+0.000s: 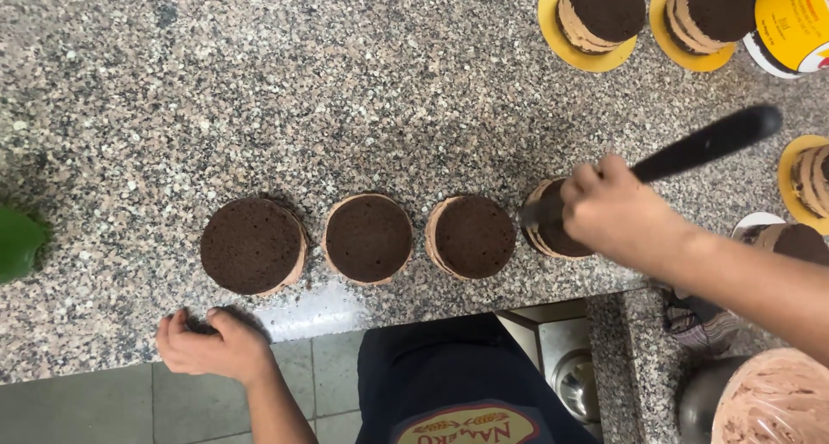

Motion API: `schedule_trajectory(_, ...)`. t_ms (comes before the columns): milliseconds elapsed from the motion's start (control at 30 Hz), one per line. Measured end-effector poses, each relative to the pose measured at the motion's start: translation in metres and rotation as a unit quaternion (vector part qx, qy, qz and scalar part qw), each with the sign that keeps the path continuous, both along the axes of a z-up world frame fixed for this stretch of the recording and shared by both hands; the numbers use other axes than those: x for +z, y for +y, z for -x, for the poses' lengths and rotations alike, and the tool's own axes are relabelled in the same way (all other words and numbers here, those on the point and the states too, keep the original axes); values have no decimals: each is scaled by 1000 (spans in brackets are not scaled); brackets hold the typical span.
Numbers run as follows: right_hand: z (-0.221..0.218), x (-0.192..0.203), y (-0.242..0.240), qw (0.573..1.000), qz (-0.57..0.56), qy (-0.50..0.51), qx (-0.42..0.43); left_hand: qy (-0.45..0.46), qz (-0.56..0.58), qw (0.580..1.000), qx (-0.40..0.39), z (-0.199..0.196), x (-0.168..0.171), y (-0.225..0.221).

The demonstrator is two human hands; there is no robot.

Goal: The person assembles chocolate cake sandwiches on a granite counter, placing a chocolate cake disc on top of a cream-filled base and pressing it down by hand. They then use a spatula to scrape and smooth cream that squeezes out from the sides of each sandwich.

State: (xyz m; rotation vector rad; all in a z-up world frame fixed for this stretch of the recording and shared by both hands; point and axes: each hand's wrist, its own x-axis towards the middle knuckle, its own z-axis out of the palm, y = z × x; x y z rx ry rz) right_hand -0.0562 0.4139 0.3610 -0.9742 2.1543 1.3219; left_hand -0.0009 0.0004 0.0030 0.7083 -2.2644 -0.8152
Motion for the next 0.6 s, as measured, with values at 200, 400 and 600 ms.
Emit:
schedule_trajectory(200, -4, -5, 11, 998, 28, 31, -53, -2, 2, 1000, 2, 0, -1, 0)
schedule_trajectory(400, -2, -1, 3, 999, 43, 25, -19, -5, -2, 1000, 2, 0, -3, -2)
schedule_trajectory(600, 27, 2, 24, 986, 32, 39, -161, 1, 12, 1000, 3, -1, -7, -2)
